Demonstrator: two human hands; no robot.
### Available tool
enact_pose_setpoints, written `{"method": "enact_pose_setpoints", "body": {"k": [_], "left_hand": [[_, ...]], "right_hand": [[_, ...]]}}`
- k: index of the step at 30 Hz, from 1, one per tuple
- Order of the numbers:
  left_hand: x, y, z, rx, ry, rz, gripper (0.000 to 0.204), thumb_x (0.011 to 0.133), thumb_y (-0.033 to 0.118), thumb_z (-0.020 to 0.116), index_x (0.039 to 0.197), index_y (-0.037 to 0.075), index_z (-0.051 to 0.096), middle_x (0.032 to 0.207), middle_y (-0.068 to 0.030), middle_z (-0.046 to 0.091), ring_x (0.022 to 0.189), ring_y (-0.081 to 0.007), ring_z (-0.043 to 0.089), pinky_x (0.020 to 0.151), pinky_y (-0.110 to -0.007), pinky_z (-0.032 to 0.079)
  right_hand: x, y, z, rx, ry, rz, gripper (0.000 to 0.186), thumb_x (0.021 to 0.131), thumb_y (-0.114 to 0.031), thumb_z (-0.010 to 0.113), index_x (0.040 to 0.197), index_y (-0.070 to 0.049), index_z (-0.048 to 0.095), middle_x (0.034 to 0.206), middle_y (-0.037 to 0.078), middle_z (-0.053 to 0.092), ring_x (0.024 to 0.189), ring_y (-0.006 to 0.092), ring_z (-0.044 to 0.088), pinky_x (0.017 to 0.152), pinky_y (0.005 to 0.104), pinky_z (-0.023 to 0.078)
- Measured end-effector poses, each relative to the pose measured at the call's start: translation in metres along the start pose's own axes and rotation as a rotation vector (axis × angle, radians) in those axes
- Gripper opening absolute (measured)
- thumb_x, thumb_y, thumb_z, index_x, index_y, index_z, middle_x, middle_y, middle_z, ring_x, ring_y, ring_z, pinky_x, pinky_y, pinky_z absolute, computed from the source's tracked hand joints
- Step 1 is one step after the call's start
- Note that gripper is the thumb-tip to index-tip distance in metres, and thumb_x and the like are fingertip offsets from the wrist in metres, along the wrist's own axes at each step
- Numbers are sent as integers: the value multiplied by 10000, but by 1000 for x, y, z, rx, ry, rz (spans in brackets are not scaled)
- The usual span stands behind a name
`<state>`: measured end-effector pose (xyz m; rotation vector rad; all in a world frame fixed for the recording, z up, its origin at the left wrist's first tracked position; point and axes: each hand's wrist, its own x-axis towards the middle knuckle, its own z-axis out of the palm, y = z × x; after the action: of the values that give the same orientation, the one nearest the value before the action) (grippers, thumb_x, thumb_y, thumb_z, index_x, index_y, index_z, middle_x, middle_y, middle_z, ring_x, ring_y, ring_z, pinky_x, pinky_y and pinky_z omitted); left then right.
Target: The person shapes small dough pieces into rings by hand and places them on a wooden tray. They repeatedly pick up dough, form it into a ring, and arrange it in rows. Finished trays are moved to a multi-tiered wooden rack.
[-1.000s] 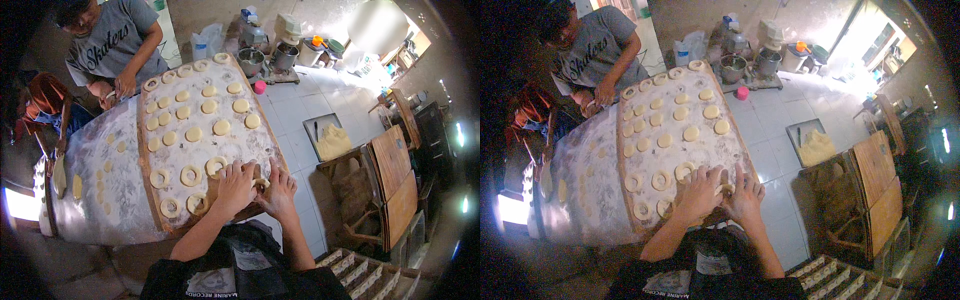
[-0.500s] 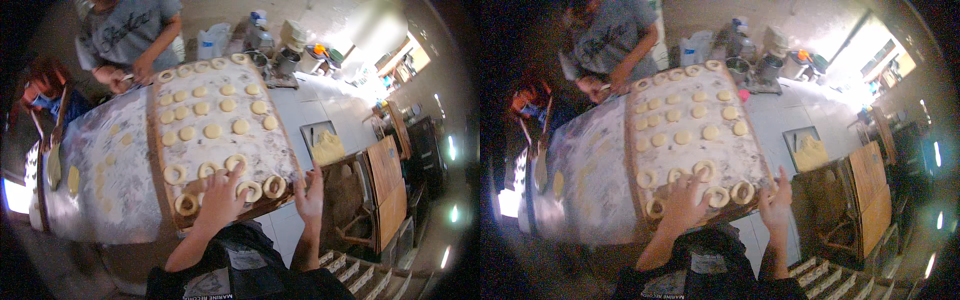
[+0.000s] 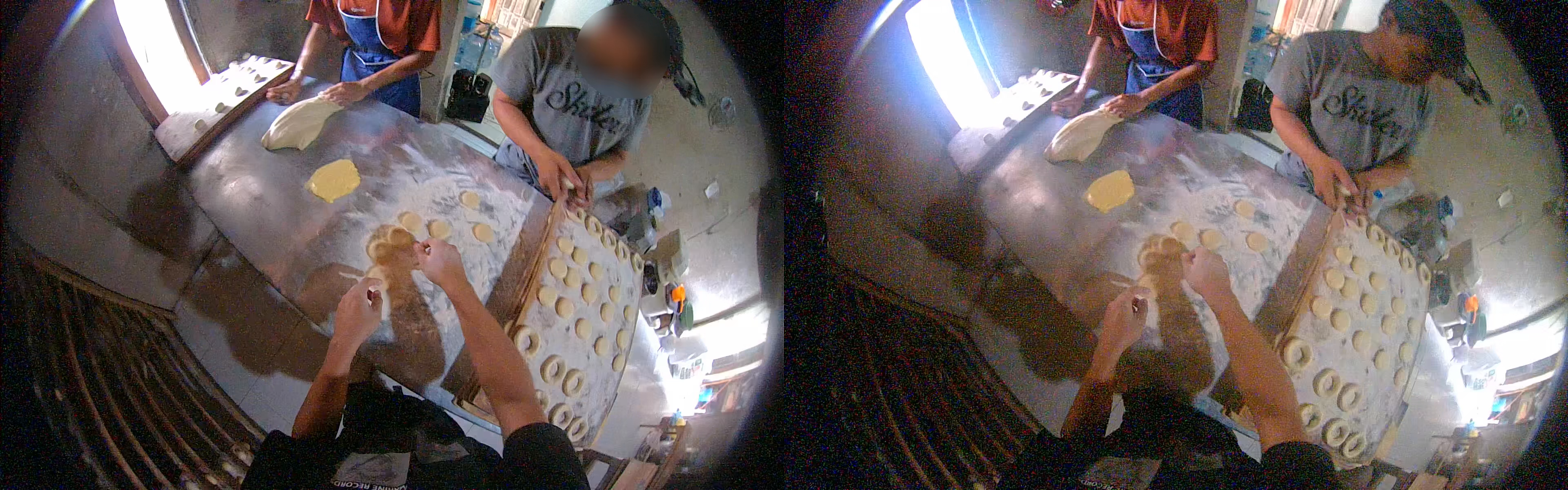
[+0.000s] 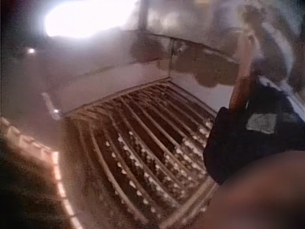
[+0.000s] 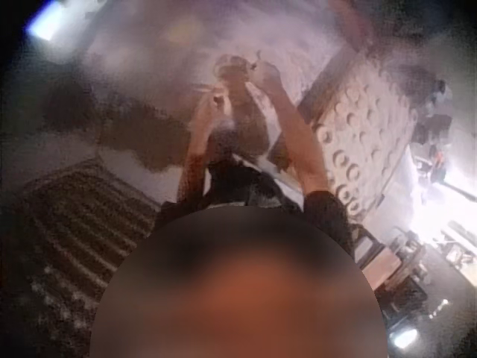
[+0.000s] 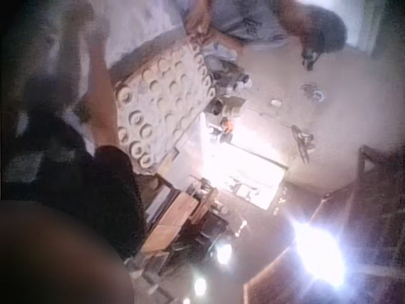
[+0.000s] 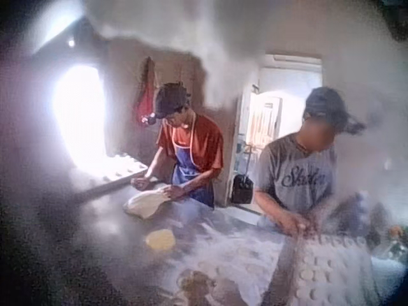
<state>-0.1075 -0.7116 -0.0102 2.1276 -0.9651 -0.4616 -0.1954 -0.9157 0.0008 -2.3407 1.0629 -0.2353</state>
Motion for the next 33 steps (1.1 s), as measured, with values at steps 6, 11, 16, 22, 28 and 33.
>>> {"method": "enact_pose_setpoints", "body": {"k": [6, 11, 16, 22, 28, 33], "left_hand": [[46, -4, -28, -79, 62, 17, 222, 909, 190, 652, 1103, 83, 679, 951, -209, 709, 897, -385, 694, 782, -449, 549], [65, 24, -30, -198, 73, 20, 196, 939, 172, 657, 1063, 21, 667, 926, -199, 722, 821, -317, 720, 725, -401, 568], [56, 63, -37, -564, 12, 112, 247, 909, 171, 728, 1068, -9, 670, 927, -103, 733, 811, -148, 701, 748, -287, 563], [34, 115, -54, -640, -302, 55, 197, 850, 85, 770, 1003, 3, 679, 910, -76, 709, 829, -114, 669, 772, -263, 547], [8, 131, -24, -256, -233, 392, 268, 747, 16, 769, 1005, 5, 698, 920, -111, 703, 850, -172, 670, 783, -315, 546], [-12, 149, 38, -156, 307, 563, 402, 798, -30, 641, 1189, -3, 555, 967, -131, 604, 979, -277, 588, 943, -398, 462]], "right_hand": [[70, -27, 67, -66, 118, -92, 232, 886, -248, 669, 973, -46, 594, 903, 165, 680, 839, 350, 677, 756, 451, 540], [17, -36, 6, 734, -118, -85, 389, 871, -95, 698, 1174, -63, 456, 996, 120, 628, 901, 204, 653, 760, 354, 551], [-45, -50, -49, 1046, -79, -15, 637, 861, 8, 674, 1360, -97, 291, 1041, 118, 610, 940, 189, 641, 822, 344, 552], [-100, -39, -92, 969, -21, -151, 677, 839, -33, 701, 1367, -116, 285, 1073, 140, 645, 946, 193, 639, 813, 361, 528], [-107, -36, -101, 79, 405, -152, 739, 739, -107, 731, 1392, -78, 386, 1151, 180, 634, 1062, 324, 620, 957, 439, 472], [-124, 36, -69, 808, 280, -415, 667, 828, -215, 684, 1415, -51, 412, 921, 61, 570, 942, 237, 571, 907, 330, 431]]}}
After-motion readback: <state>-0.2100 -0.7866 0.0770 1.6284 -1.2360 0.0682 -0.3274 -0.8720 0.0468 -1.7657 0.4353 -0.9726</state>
